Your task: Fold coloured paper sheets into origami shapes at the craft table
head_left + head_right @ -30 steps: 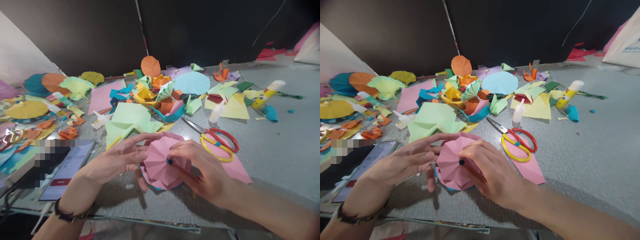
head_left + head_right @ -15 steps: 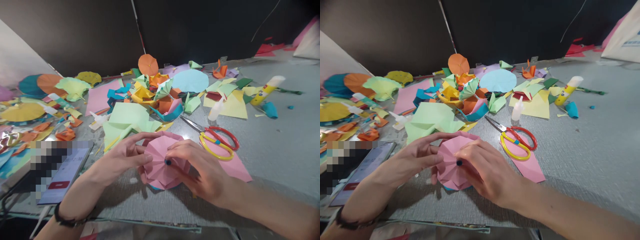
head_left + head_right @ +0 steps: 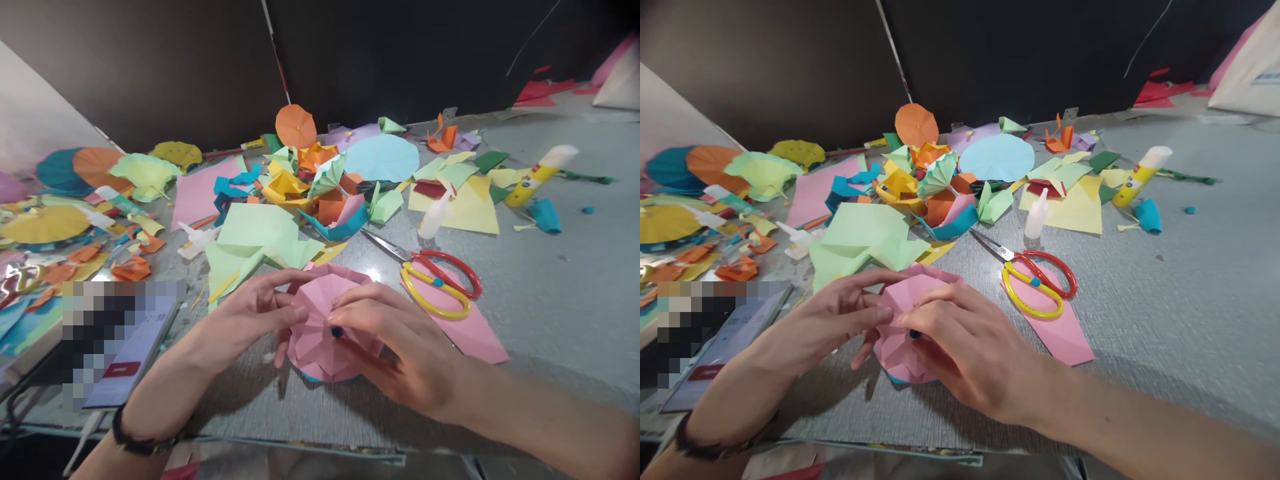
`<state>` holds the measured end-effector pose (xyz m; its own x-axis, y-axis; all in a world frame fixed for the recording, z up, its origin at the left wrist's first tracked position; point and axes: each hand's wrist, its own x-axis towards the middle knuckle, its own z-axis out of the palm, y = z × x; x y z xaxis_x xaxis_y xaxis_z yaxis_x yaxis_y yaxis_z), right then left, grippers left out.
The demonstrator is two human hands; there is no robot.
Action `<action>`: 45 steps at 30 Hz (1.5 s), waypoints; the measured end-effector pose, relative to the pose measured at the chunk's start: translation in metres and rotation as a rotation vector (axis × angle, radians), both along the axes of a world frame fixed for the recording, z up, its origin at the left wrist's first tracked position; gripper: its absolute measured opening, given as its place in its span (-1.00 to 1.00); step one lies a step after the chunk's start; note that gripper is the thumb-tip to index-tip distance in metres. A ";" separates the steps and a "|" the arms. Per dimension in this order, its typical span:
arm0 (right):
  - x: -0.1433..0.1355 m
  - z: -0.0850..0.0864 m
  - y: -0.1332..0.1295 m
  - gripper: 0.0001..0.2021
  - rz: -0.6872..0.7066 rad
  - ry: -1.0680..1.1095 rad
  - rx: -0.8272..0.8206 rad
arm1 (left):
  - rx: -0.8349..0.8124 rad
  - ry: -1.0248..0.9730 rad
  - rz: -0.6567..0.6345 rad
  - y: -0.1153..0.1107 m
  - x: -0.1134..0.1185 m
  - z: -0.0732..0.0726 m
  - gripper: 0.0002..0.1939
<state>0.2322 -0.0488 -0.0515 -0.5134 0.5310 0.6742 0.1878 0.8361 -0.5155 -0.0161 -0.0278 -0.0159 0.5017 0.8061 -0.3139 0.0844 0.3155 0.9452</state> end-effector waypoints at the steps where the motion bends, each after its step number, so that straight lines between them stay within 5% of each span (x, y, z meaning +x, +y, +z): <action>1: 0.000 0.000 0.000 -0.68 0.002 -0.004 -0.003 | 0.001 -0.004 0.006 0.000 0.000 0.000 -0.38; 18: -0.001 0.000 0.000 -0.71 -0.017 0.009 0.002 | 0.016 -0.003 -0.011 0.002 0.003 0.001 -0.52; 27: -0.001 -0.002 0.000 -0.68 -0.021 -0.001 0.014 | 0.017 -0.052 -0.085 0.003 0.006 0.006 -0.75; 37: 0.000 0.003 -0.002 -0.69 0.007 0.005 0.017 | -0.074 -0.026 -0.059 0.004 -0.002 0.001 -0.49; 45: 0.000 0.001 -0.003 -0.67 0.021 0.037 0.037 | -0.053 -0.015 -0.059 0.004 -0.001 0.001 -0.55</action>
